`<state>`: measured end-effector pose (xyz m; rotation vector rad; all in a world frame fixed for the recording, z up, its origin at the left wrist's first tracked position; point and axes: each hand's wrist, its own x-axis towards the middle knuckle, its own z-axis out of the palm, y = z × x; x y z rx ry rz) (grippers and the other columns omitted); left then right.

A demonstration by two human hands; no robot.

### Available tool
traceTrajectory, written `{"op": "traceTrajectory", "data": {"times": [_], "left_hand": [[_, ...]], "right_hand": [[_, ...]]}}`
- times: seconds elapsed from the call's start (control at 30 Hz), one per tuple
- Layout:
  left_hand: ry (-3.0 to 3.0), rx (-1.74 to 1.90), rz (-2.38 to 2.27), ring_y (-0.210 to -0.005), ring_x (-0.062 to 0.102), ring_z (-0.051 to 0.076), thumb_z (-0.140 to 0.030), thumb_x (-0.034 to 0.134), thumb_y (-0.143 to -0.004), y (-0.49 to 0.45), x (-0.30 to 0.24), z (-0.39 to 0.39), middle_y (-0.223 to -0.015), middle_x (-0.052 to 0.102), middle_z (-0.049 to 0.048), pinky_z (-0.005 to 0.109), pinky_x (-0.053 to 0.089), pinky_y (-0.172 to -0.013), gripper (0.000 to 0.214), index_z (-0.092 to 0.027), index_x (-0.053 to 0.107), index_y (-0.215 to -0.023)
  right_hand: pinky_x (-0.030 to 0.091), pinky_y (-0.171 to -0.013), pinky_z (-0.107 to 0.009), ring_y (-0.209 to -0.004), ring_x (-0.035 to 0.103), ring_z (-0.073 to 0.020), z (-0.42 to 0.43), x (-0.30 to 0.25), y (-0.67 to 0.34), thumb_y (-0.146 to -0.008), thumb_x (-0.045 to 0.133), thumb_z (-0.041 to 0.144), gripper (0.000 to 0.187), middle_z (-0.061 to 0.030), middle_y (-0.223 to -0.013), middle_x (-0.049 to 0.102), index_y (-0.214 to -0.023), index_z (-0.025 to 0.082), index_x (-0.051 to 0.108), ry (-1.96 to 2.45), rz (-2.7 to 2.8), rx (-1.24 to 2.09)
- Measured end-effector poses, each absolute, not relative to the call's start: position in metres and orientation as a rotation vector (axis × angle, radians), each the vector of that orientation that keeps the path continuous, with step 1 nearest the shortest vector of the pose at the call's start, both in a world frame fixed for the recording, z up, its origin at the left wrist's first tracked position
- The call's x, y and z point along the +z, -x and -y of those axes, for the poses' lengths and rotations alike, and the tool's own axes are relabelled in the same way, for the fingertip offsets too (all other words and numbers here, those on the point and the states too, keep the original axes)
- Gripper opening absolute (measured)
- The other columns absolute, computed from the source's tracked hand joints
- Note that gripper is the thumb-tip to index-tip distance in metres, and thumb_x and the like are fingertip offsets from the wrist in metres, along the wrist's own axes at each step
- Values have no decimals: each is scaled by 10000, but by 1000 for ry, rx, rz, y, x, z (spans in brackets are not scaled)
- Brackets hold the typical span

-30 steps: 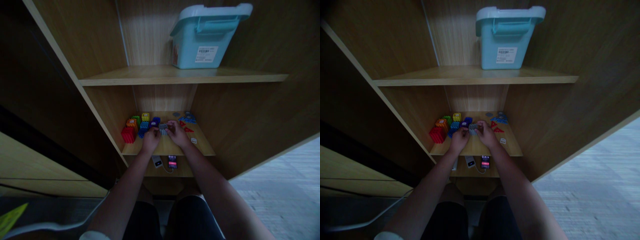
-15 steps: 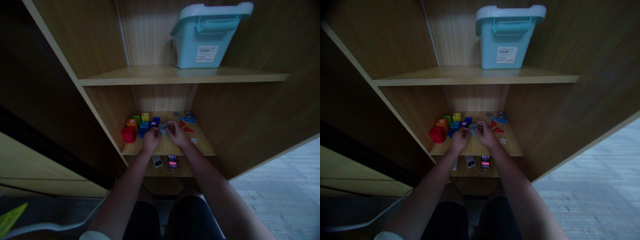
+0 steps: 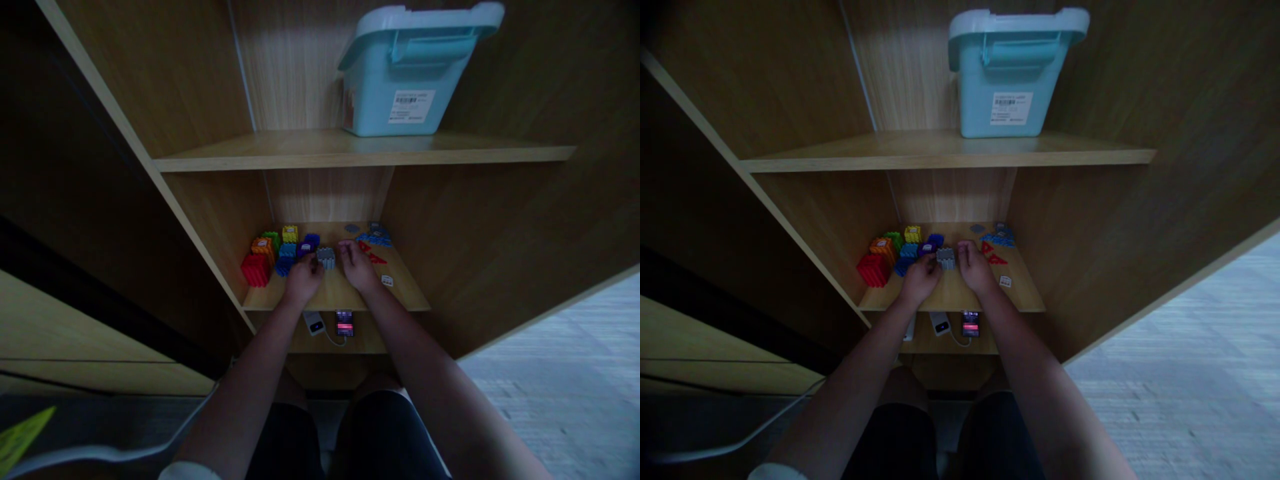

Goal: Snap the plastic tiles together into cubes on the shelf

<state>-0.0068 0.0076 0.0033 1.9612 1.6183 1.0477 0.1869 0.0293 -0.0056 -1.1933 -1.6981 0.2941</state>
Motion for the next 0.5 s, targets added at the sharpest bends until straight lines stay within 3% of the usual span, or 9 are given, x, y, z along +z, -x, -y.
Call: {"op": "traceTrajectory", "data": {"times": [0.5], "left_hand": [[-2022,1012,-1605,-865,771,238,-239,606,-979,8,3,-8,-926,815,88,303,515,-743,381,-159,651,-1350]], "right_hand": [[589,-977,-437,-1083,755,-269,-30,-6,-186,-1094,384,521,379,-127,-1173,777,-1239,231,582,1181,1719,328]]}}
